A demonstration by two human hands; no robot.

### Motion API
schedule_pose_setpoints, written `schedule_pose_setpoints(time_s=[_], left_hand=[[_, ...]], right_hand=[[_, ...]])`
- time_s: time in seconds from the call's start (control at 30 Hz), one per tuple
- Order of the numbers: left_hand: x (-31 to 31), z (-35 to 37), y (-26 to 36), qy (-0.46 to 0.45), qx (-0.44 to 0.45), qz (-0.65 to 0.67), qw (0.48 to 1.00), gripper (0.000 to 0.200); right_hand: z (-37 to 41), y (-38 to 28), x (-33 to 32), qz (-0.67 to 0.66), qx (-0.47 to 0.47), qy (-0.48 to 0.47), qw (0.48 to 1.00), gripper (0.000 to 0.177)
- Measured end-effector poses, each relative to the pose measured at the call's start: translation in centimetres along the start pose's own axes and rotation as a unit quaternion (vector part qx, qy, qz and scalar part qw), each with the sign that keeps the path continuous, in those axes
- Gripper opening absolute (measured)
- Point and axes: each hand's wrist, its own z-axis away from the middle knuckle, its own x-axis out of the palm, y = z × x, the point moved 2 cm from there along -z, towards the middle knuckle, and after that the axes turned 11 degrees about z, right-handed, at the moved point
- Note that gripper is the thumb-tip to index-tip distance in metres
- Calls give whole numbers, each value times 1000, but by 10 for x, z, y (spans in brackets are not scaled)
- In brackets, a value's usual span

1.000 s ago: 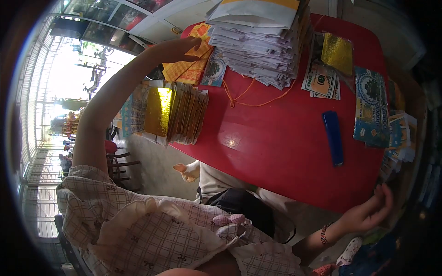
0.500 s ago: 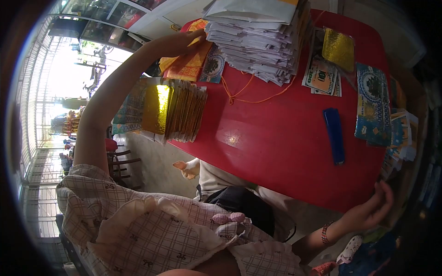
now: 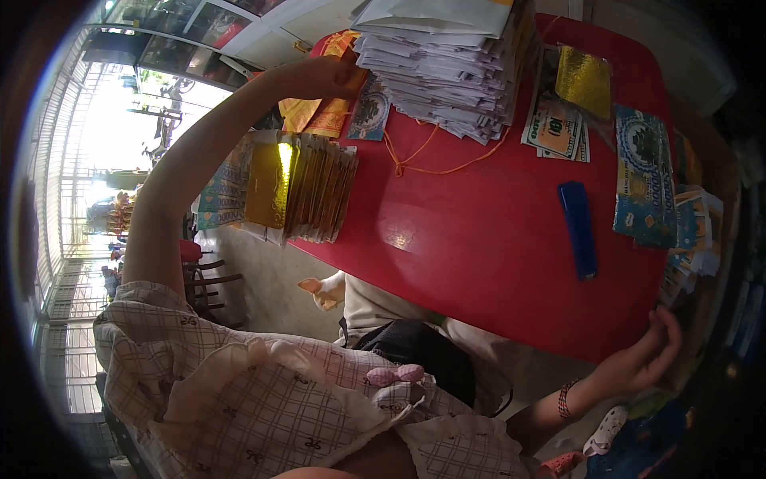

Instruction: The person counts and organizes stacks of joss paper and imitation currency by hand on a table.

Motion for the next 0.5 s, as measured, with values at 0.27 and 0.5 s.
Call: schedule_pose_setpoints(time_s=[0.27,0.5], left_hand=[[-15,-9,-44,-57,54,89,993,46],[-5,-4,2,-44,-61,43,996,45]], right_hand=[[1,1,-1,-1,-7,-11,1000,21],[0,-2,-1,13,17,-16,1000,21]])
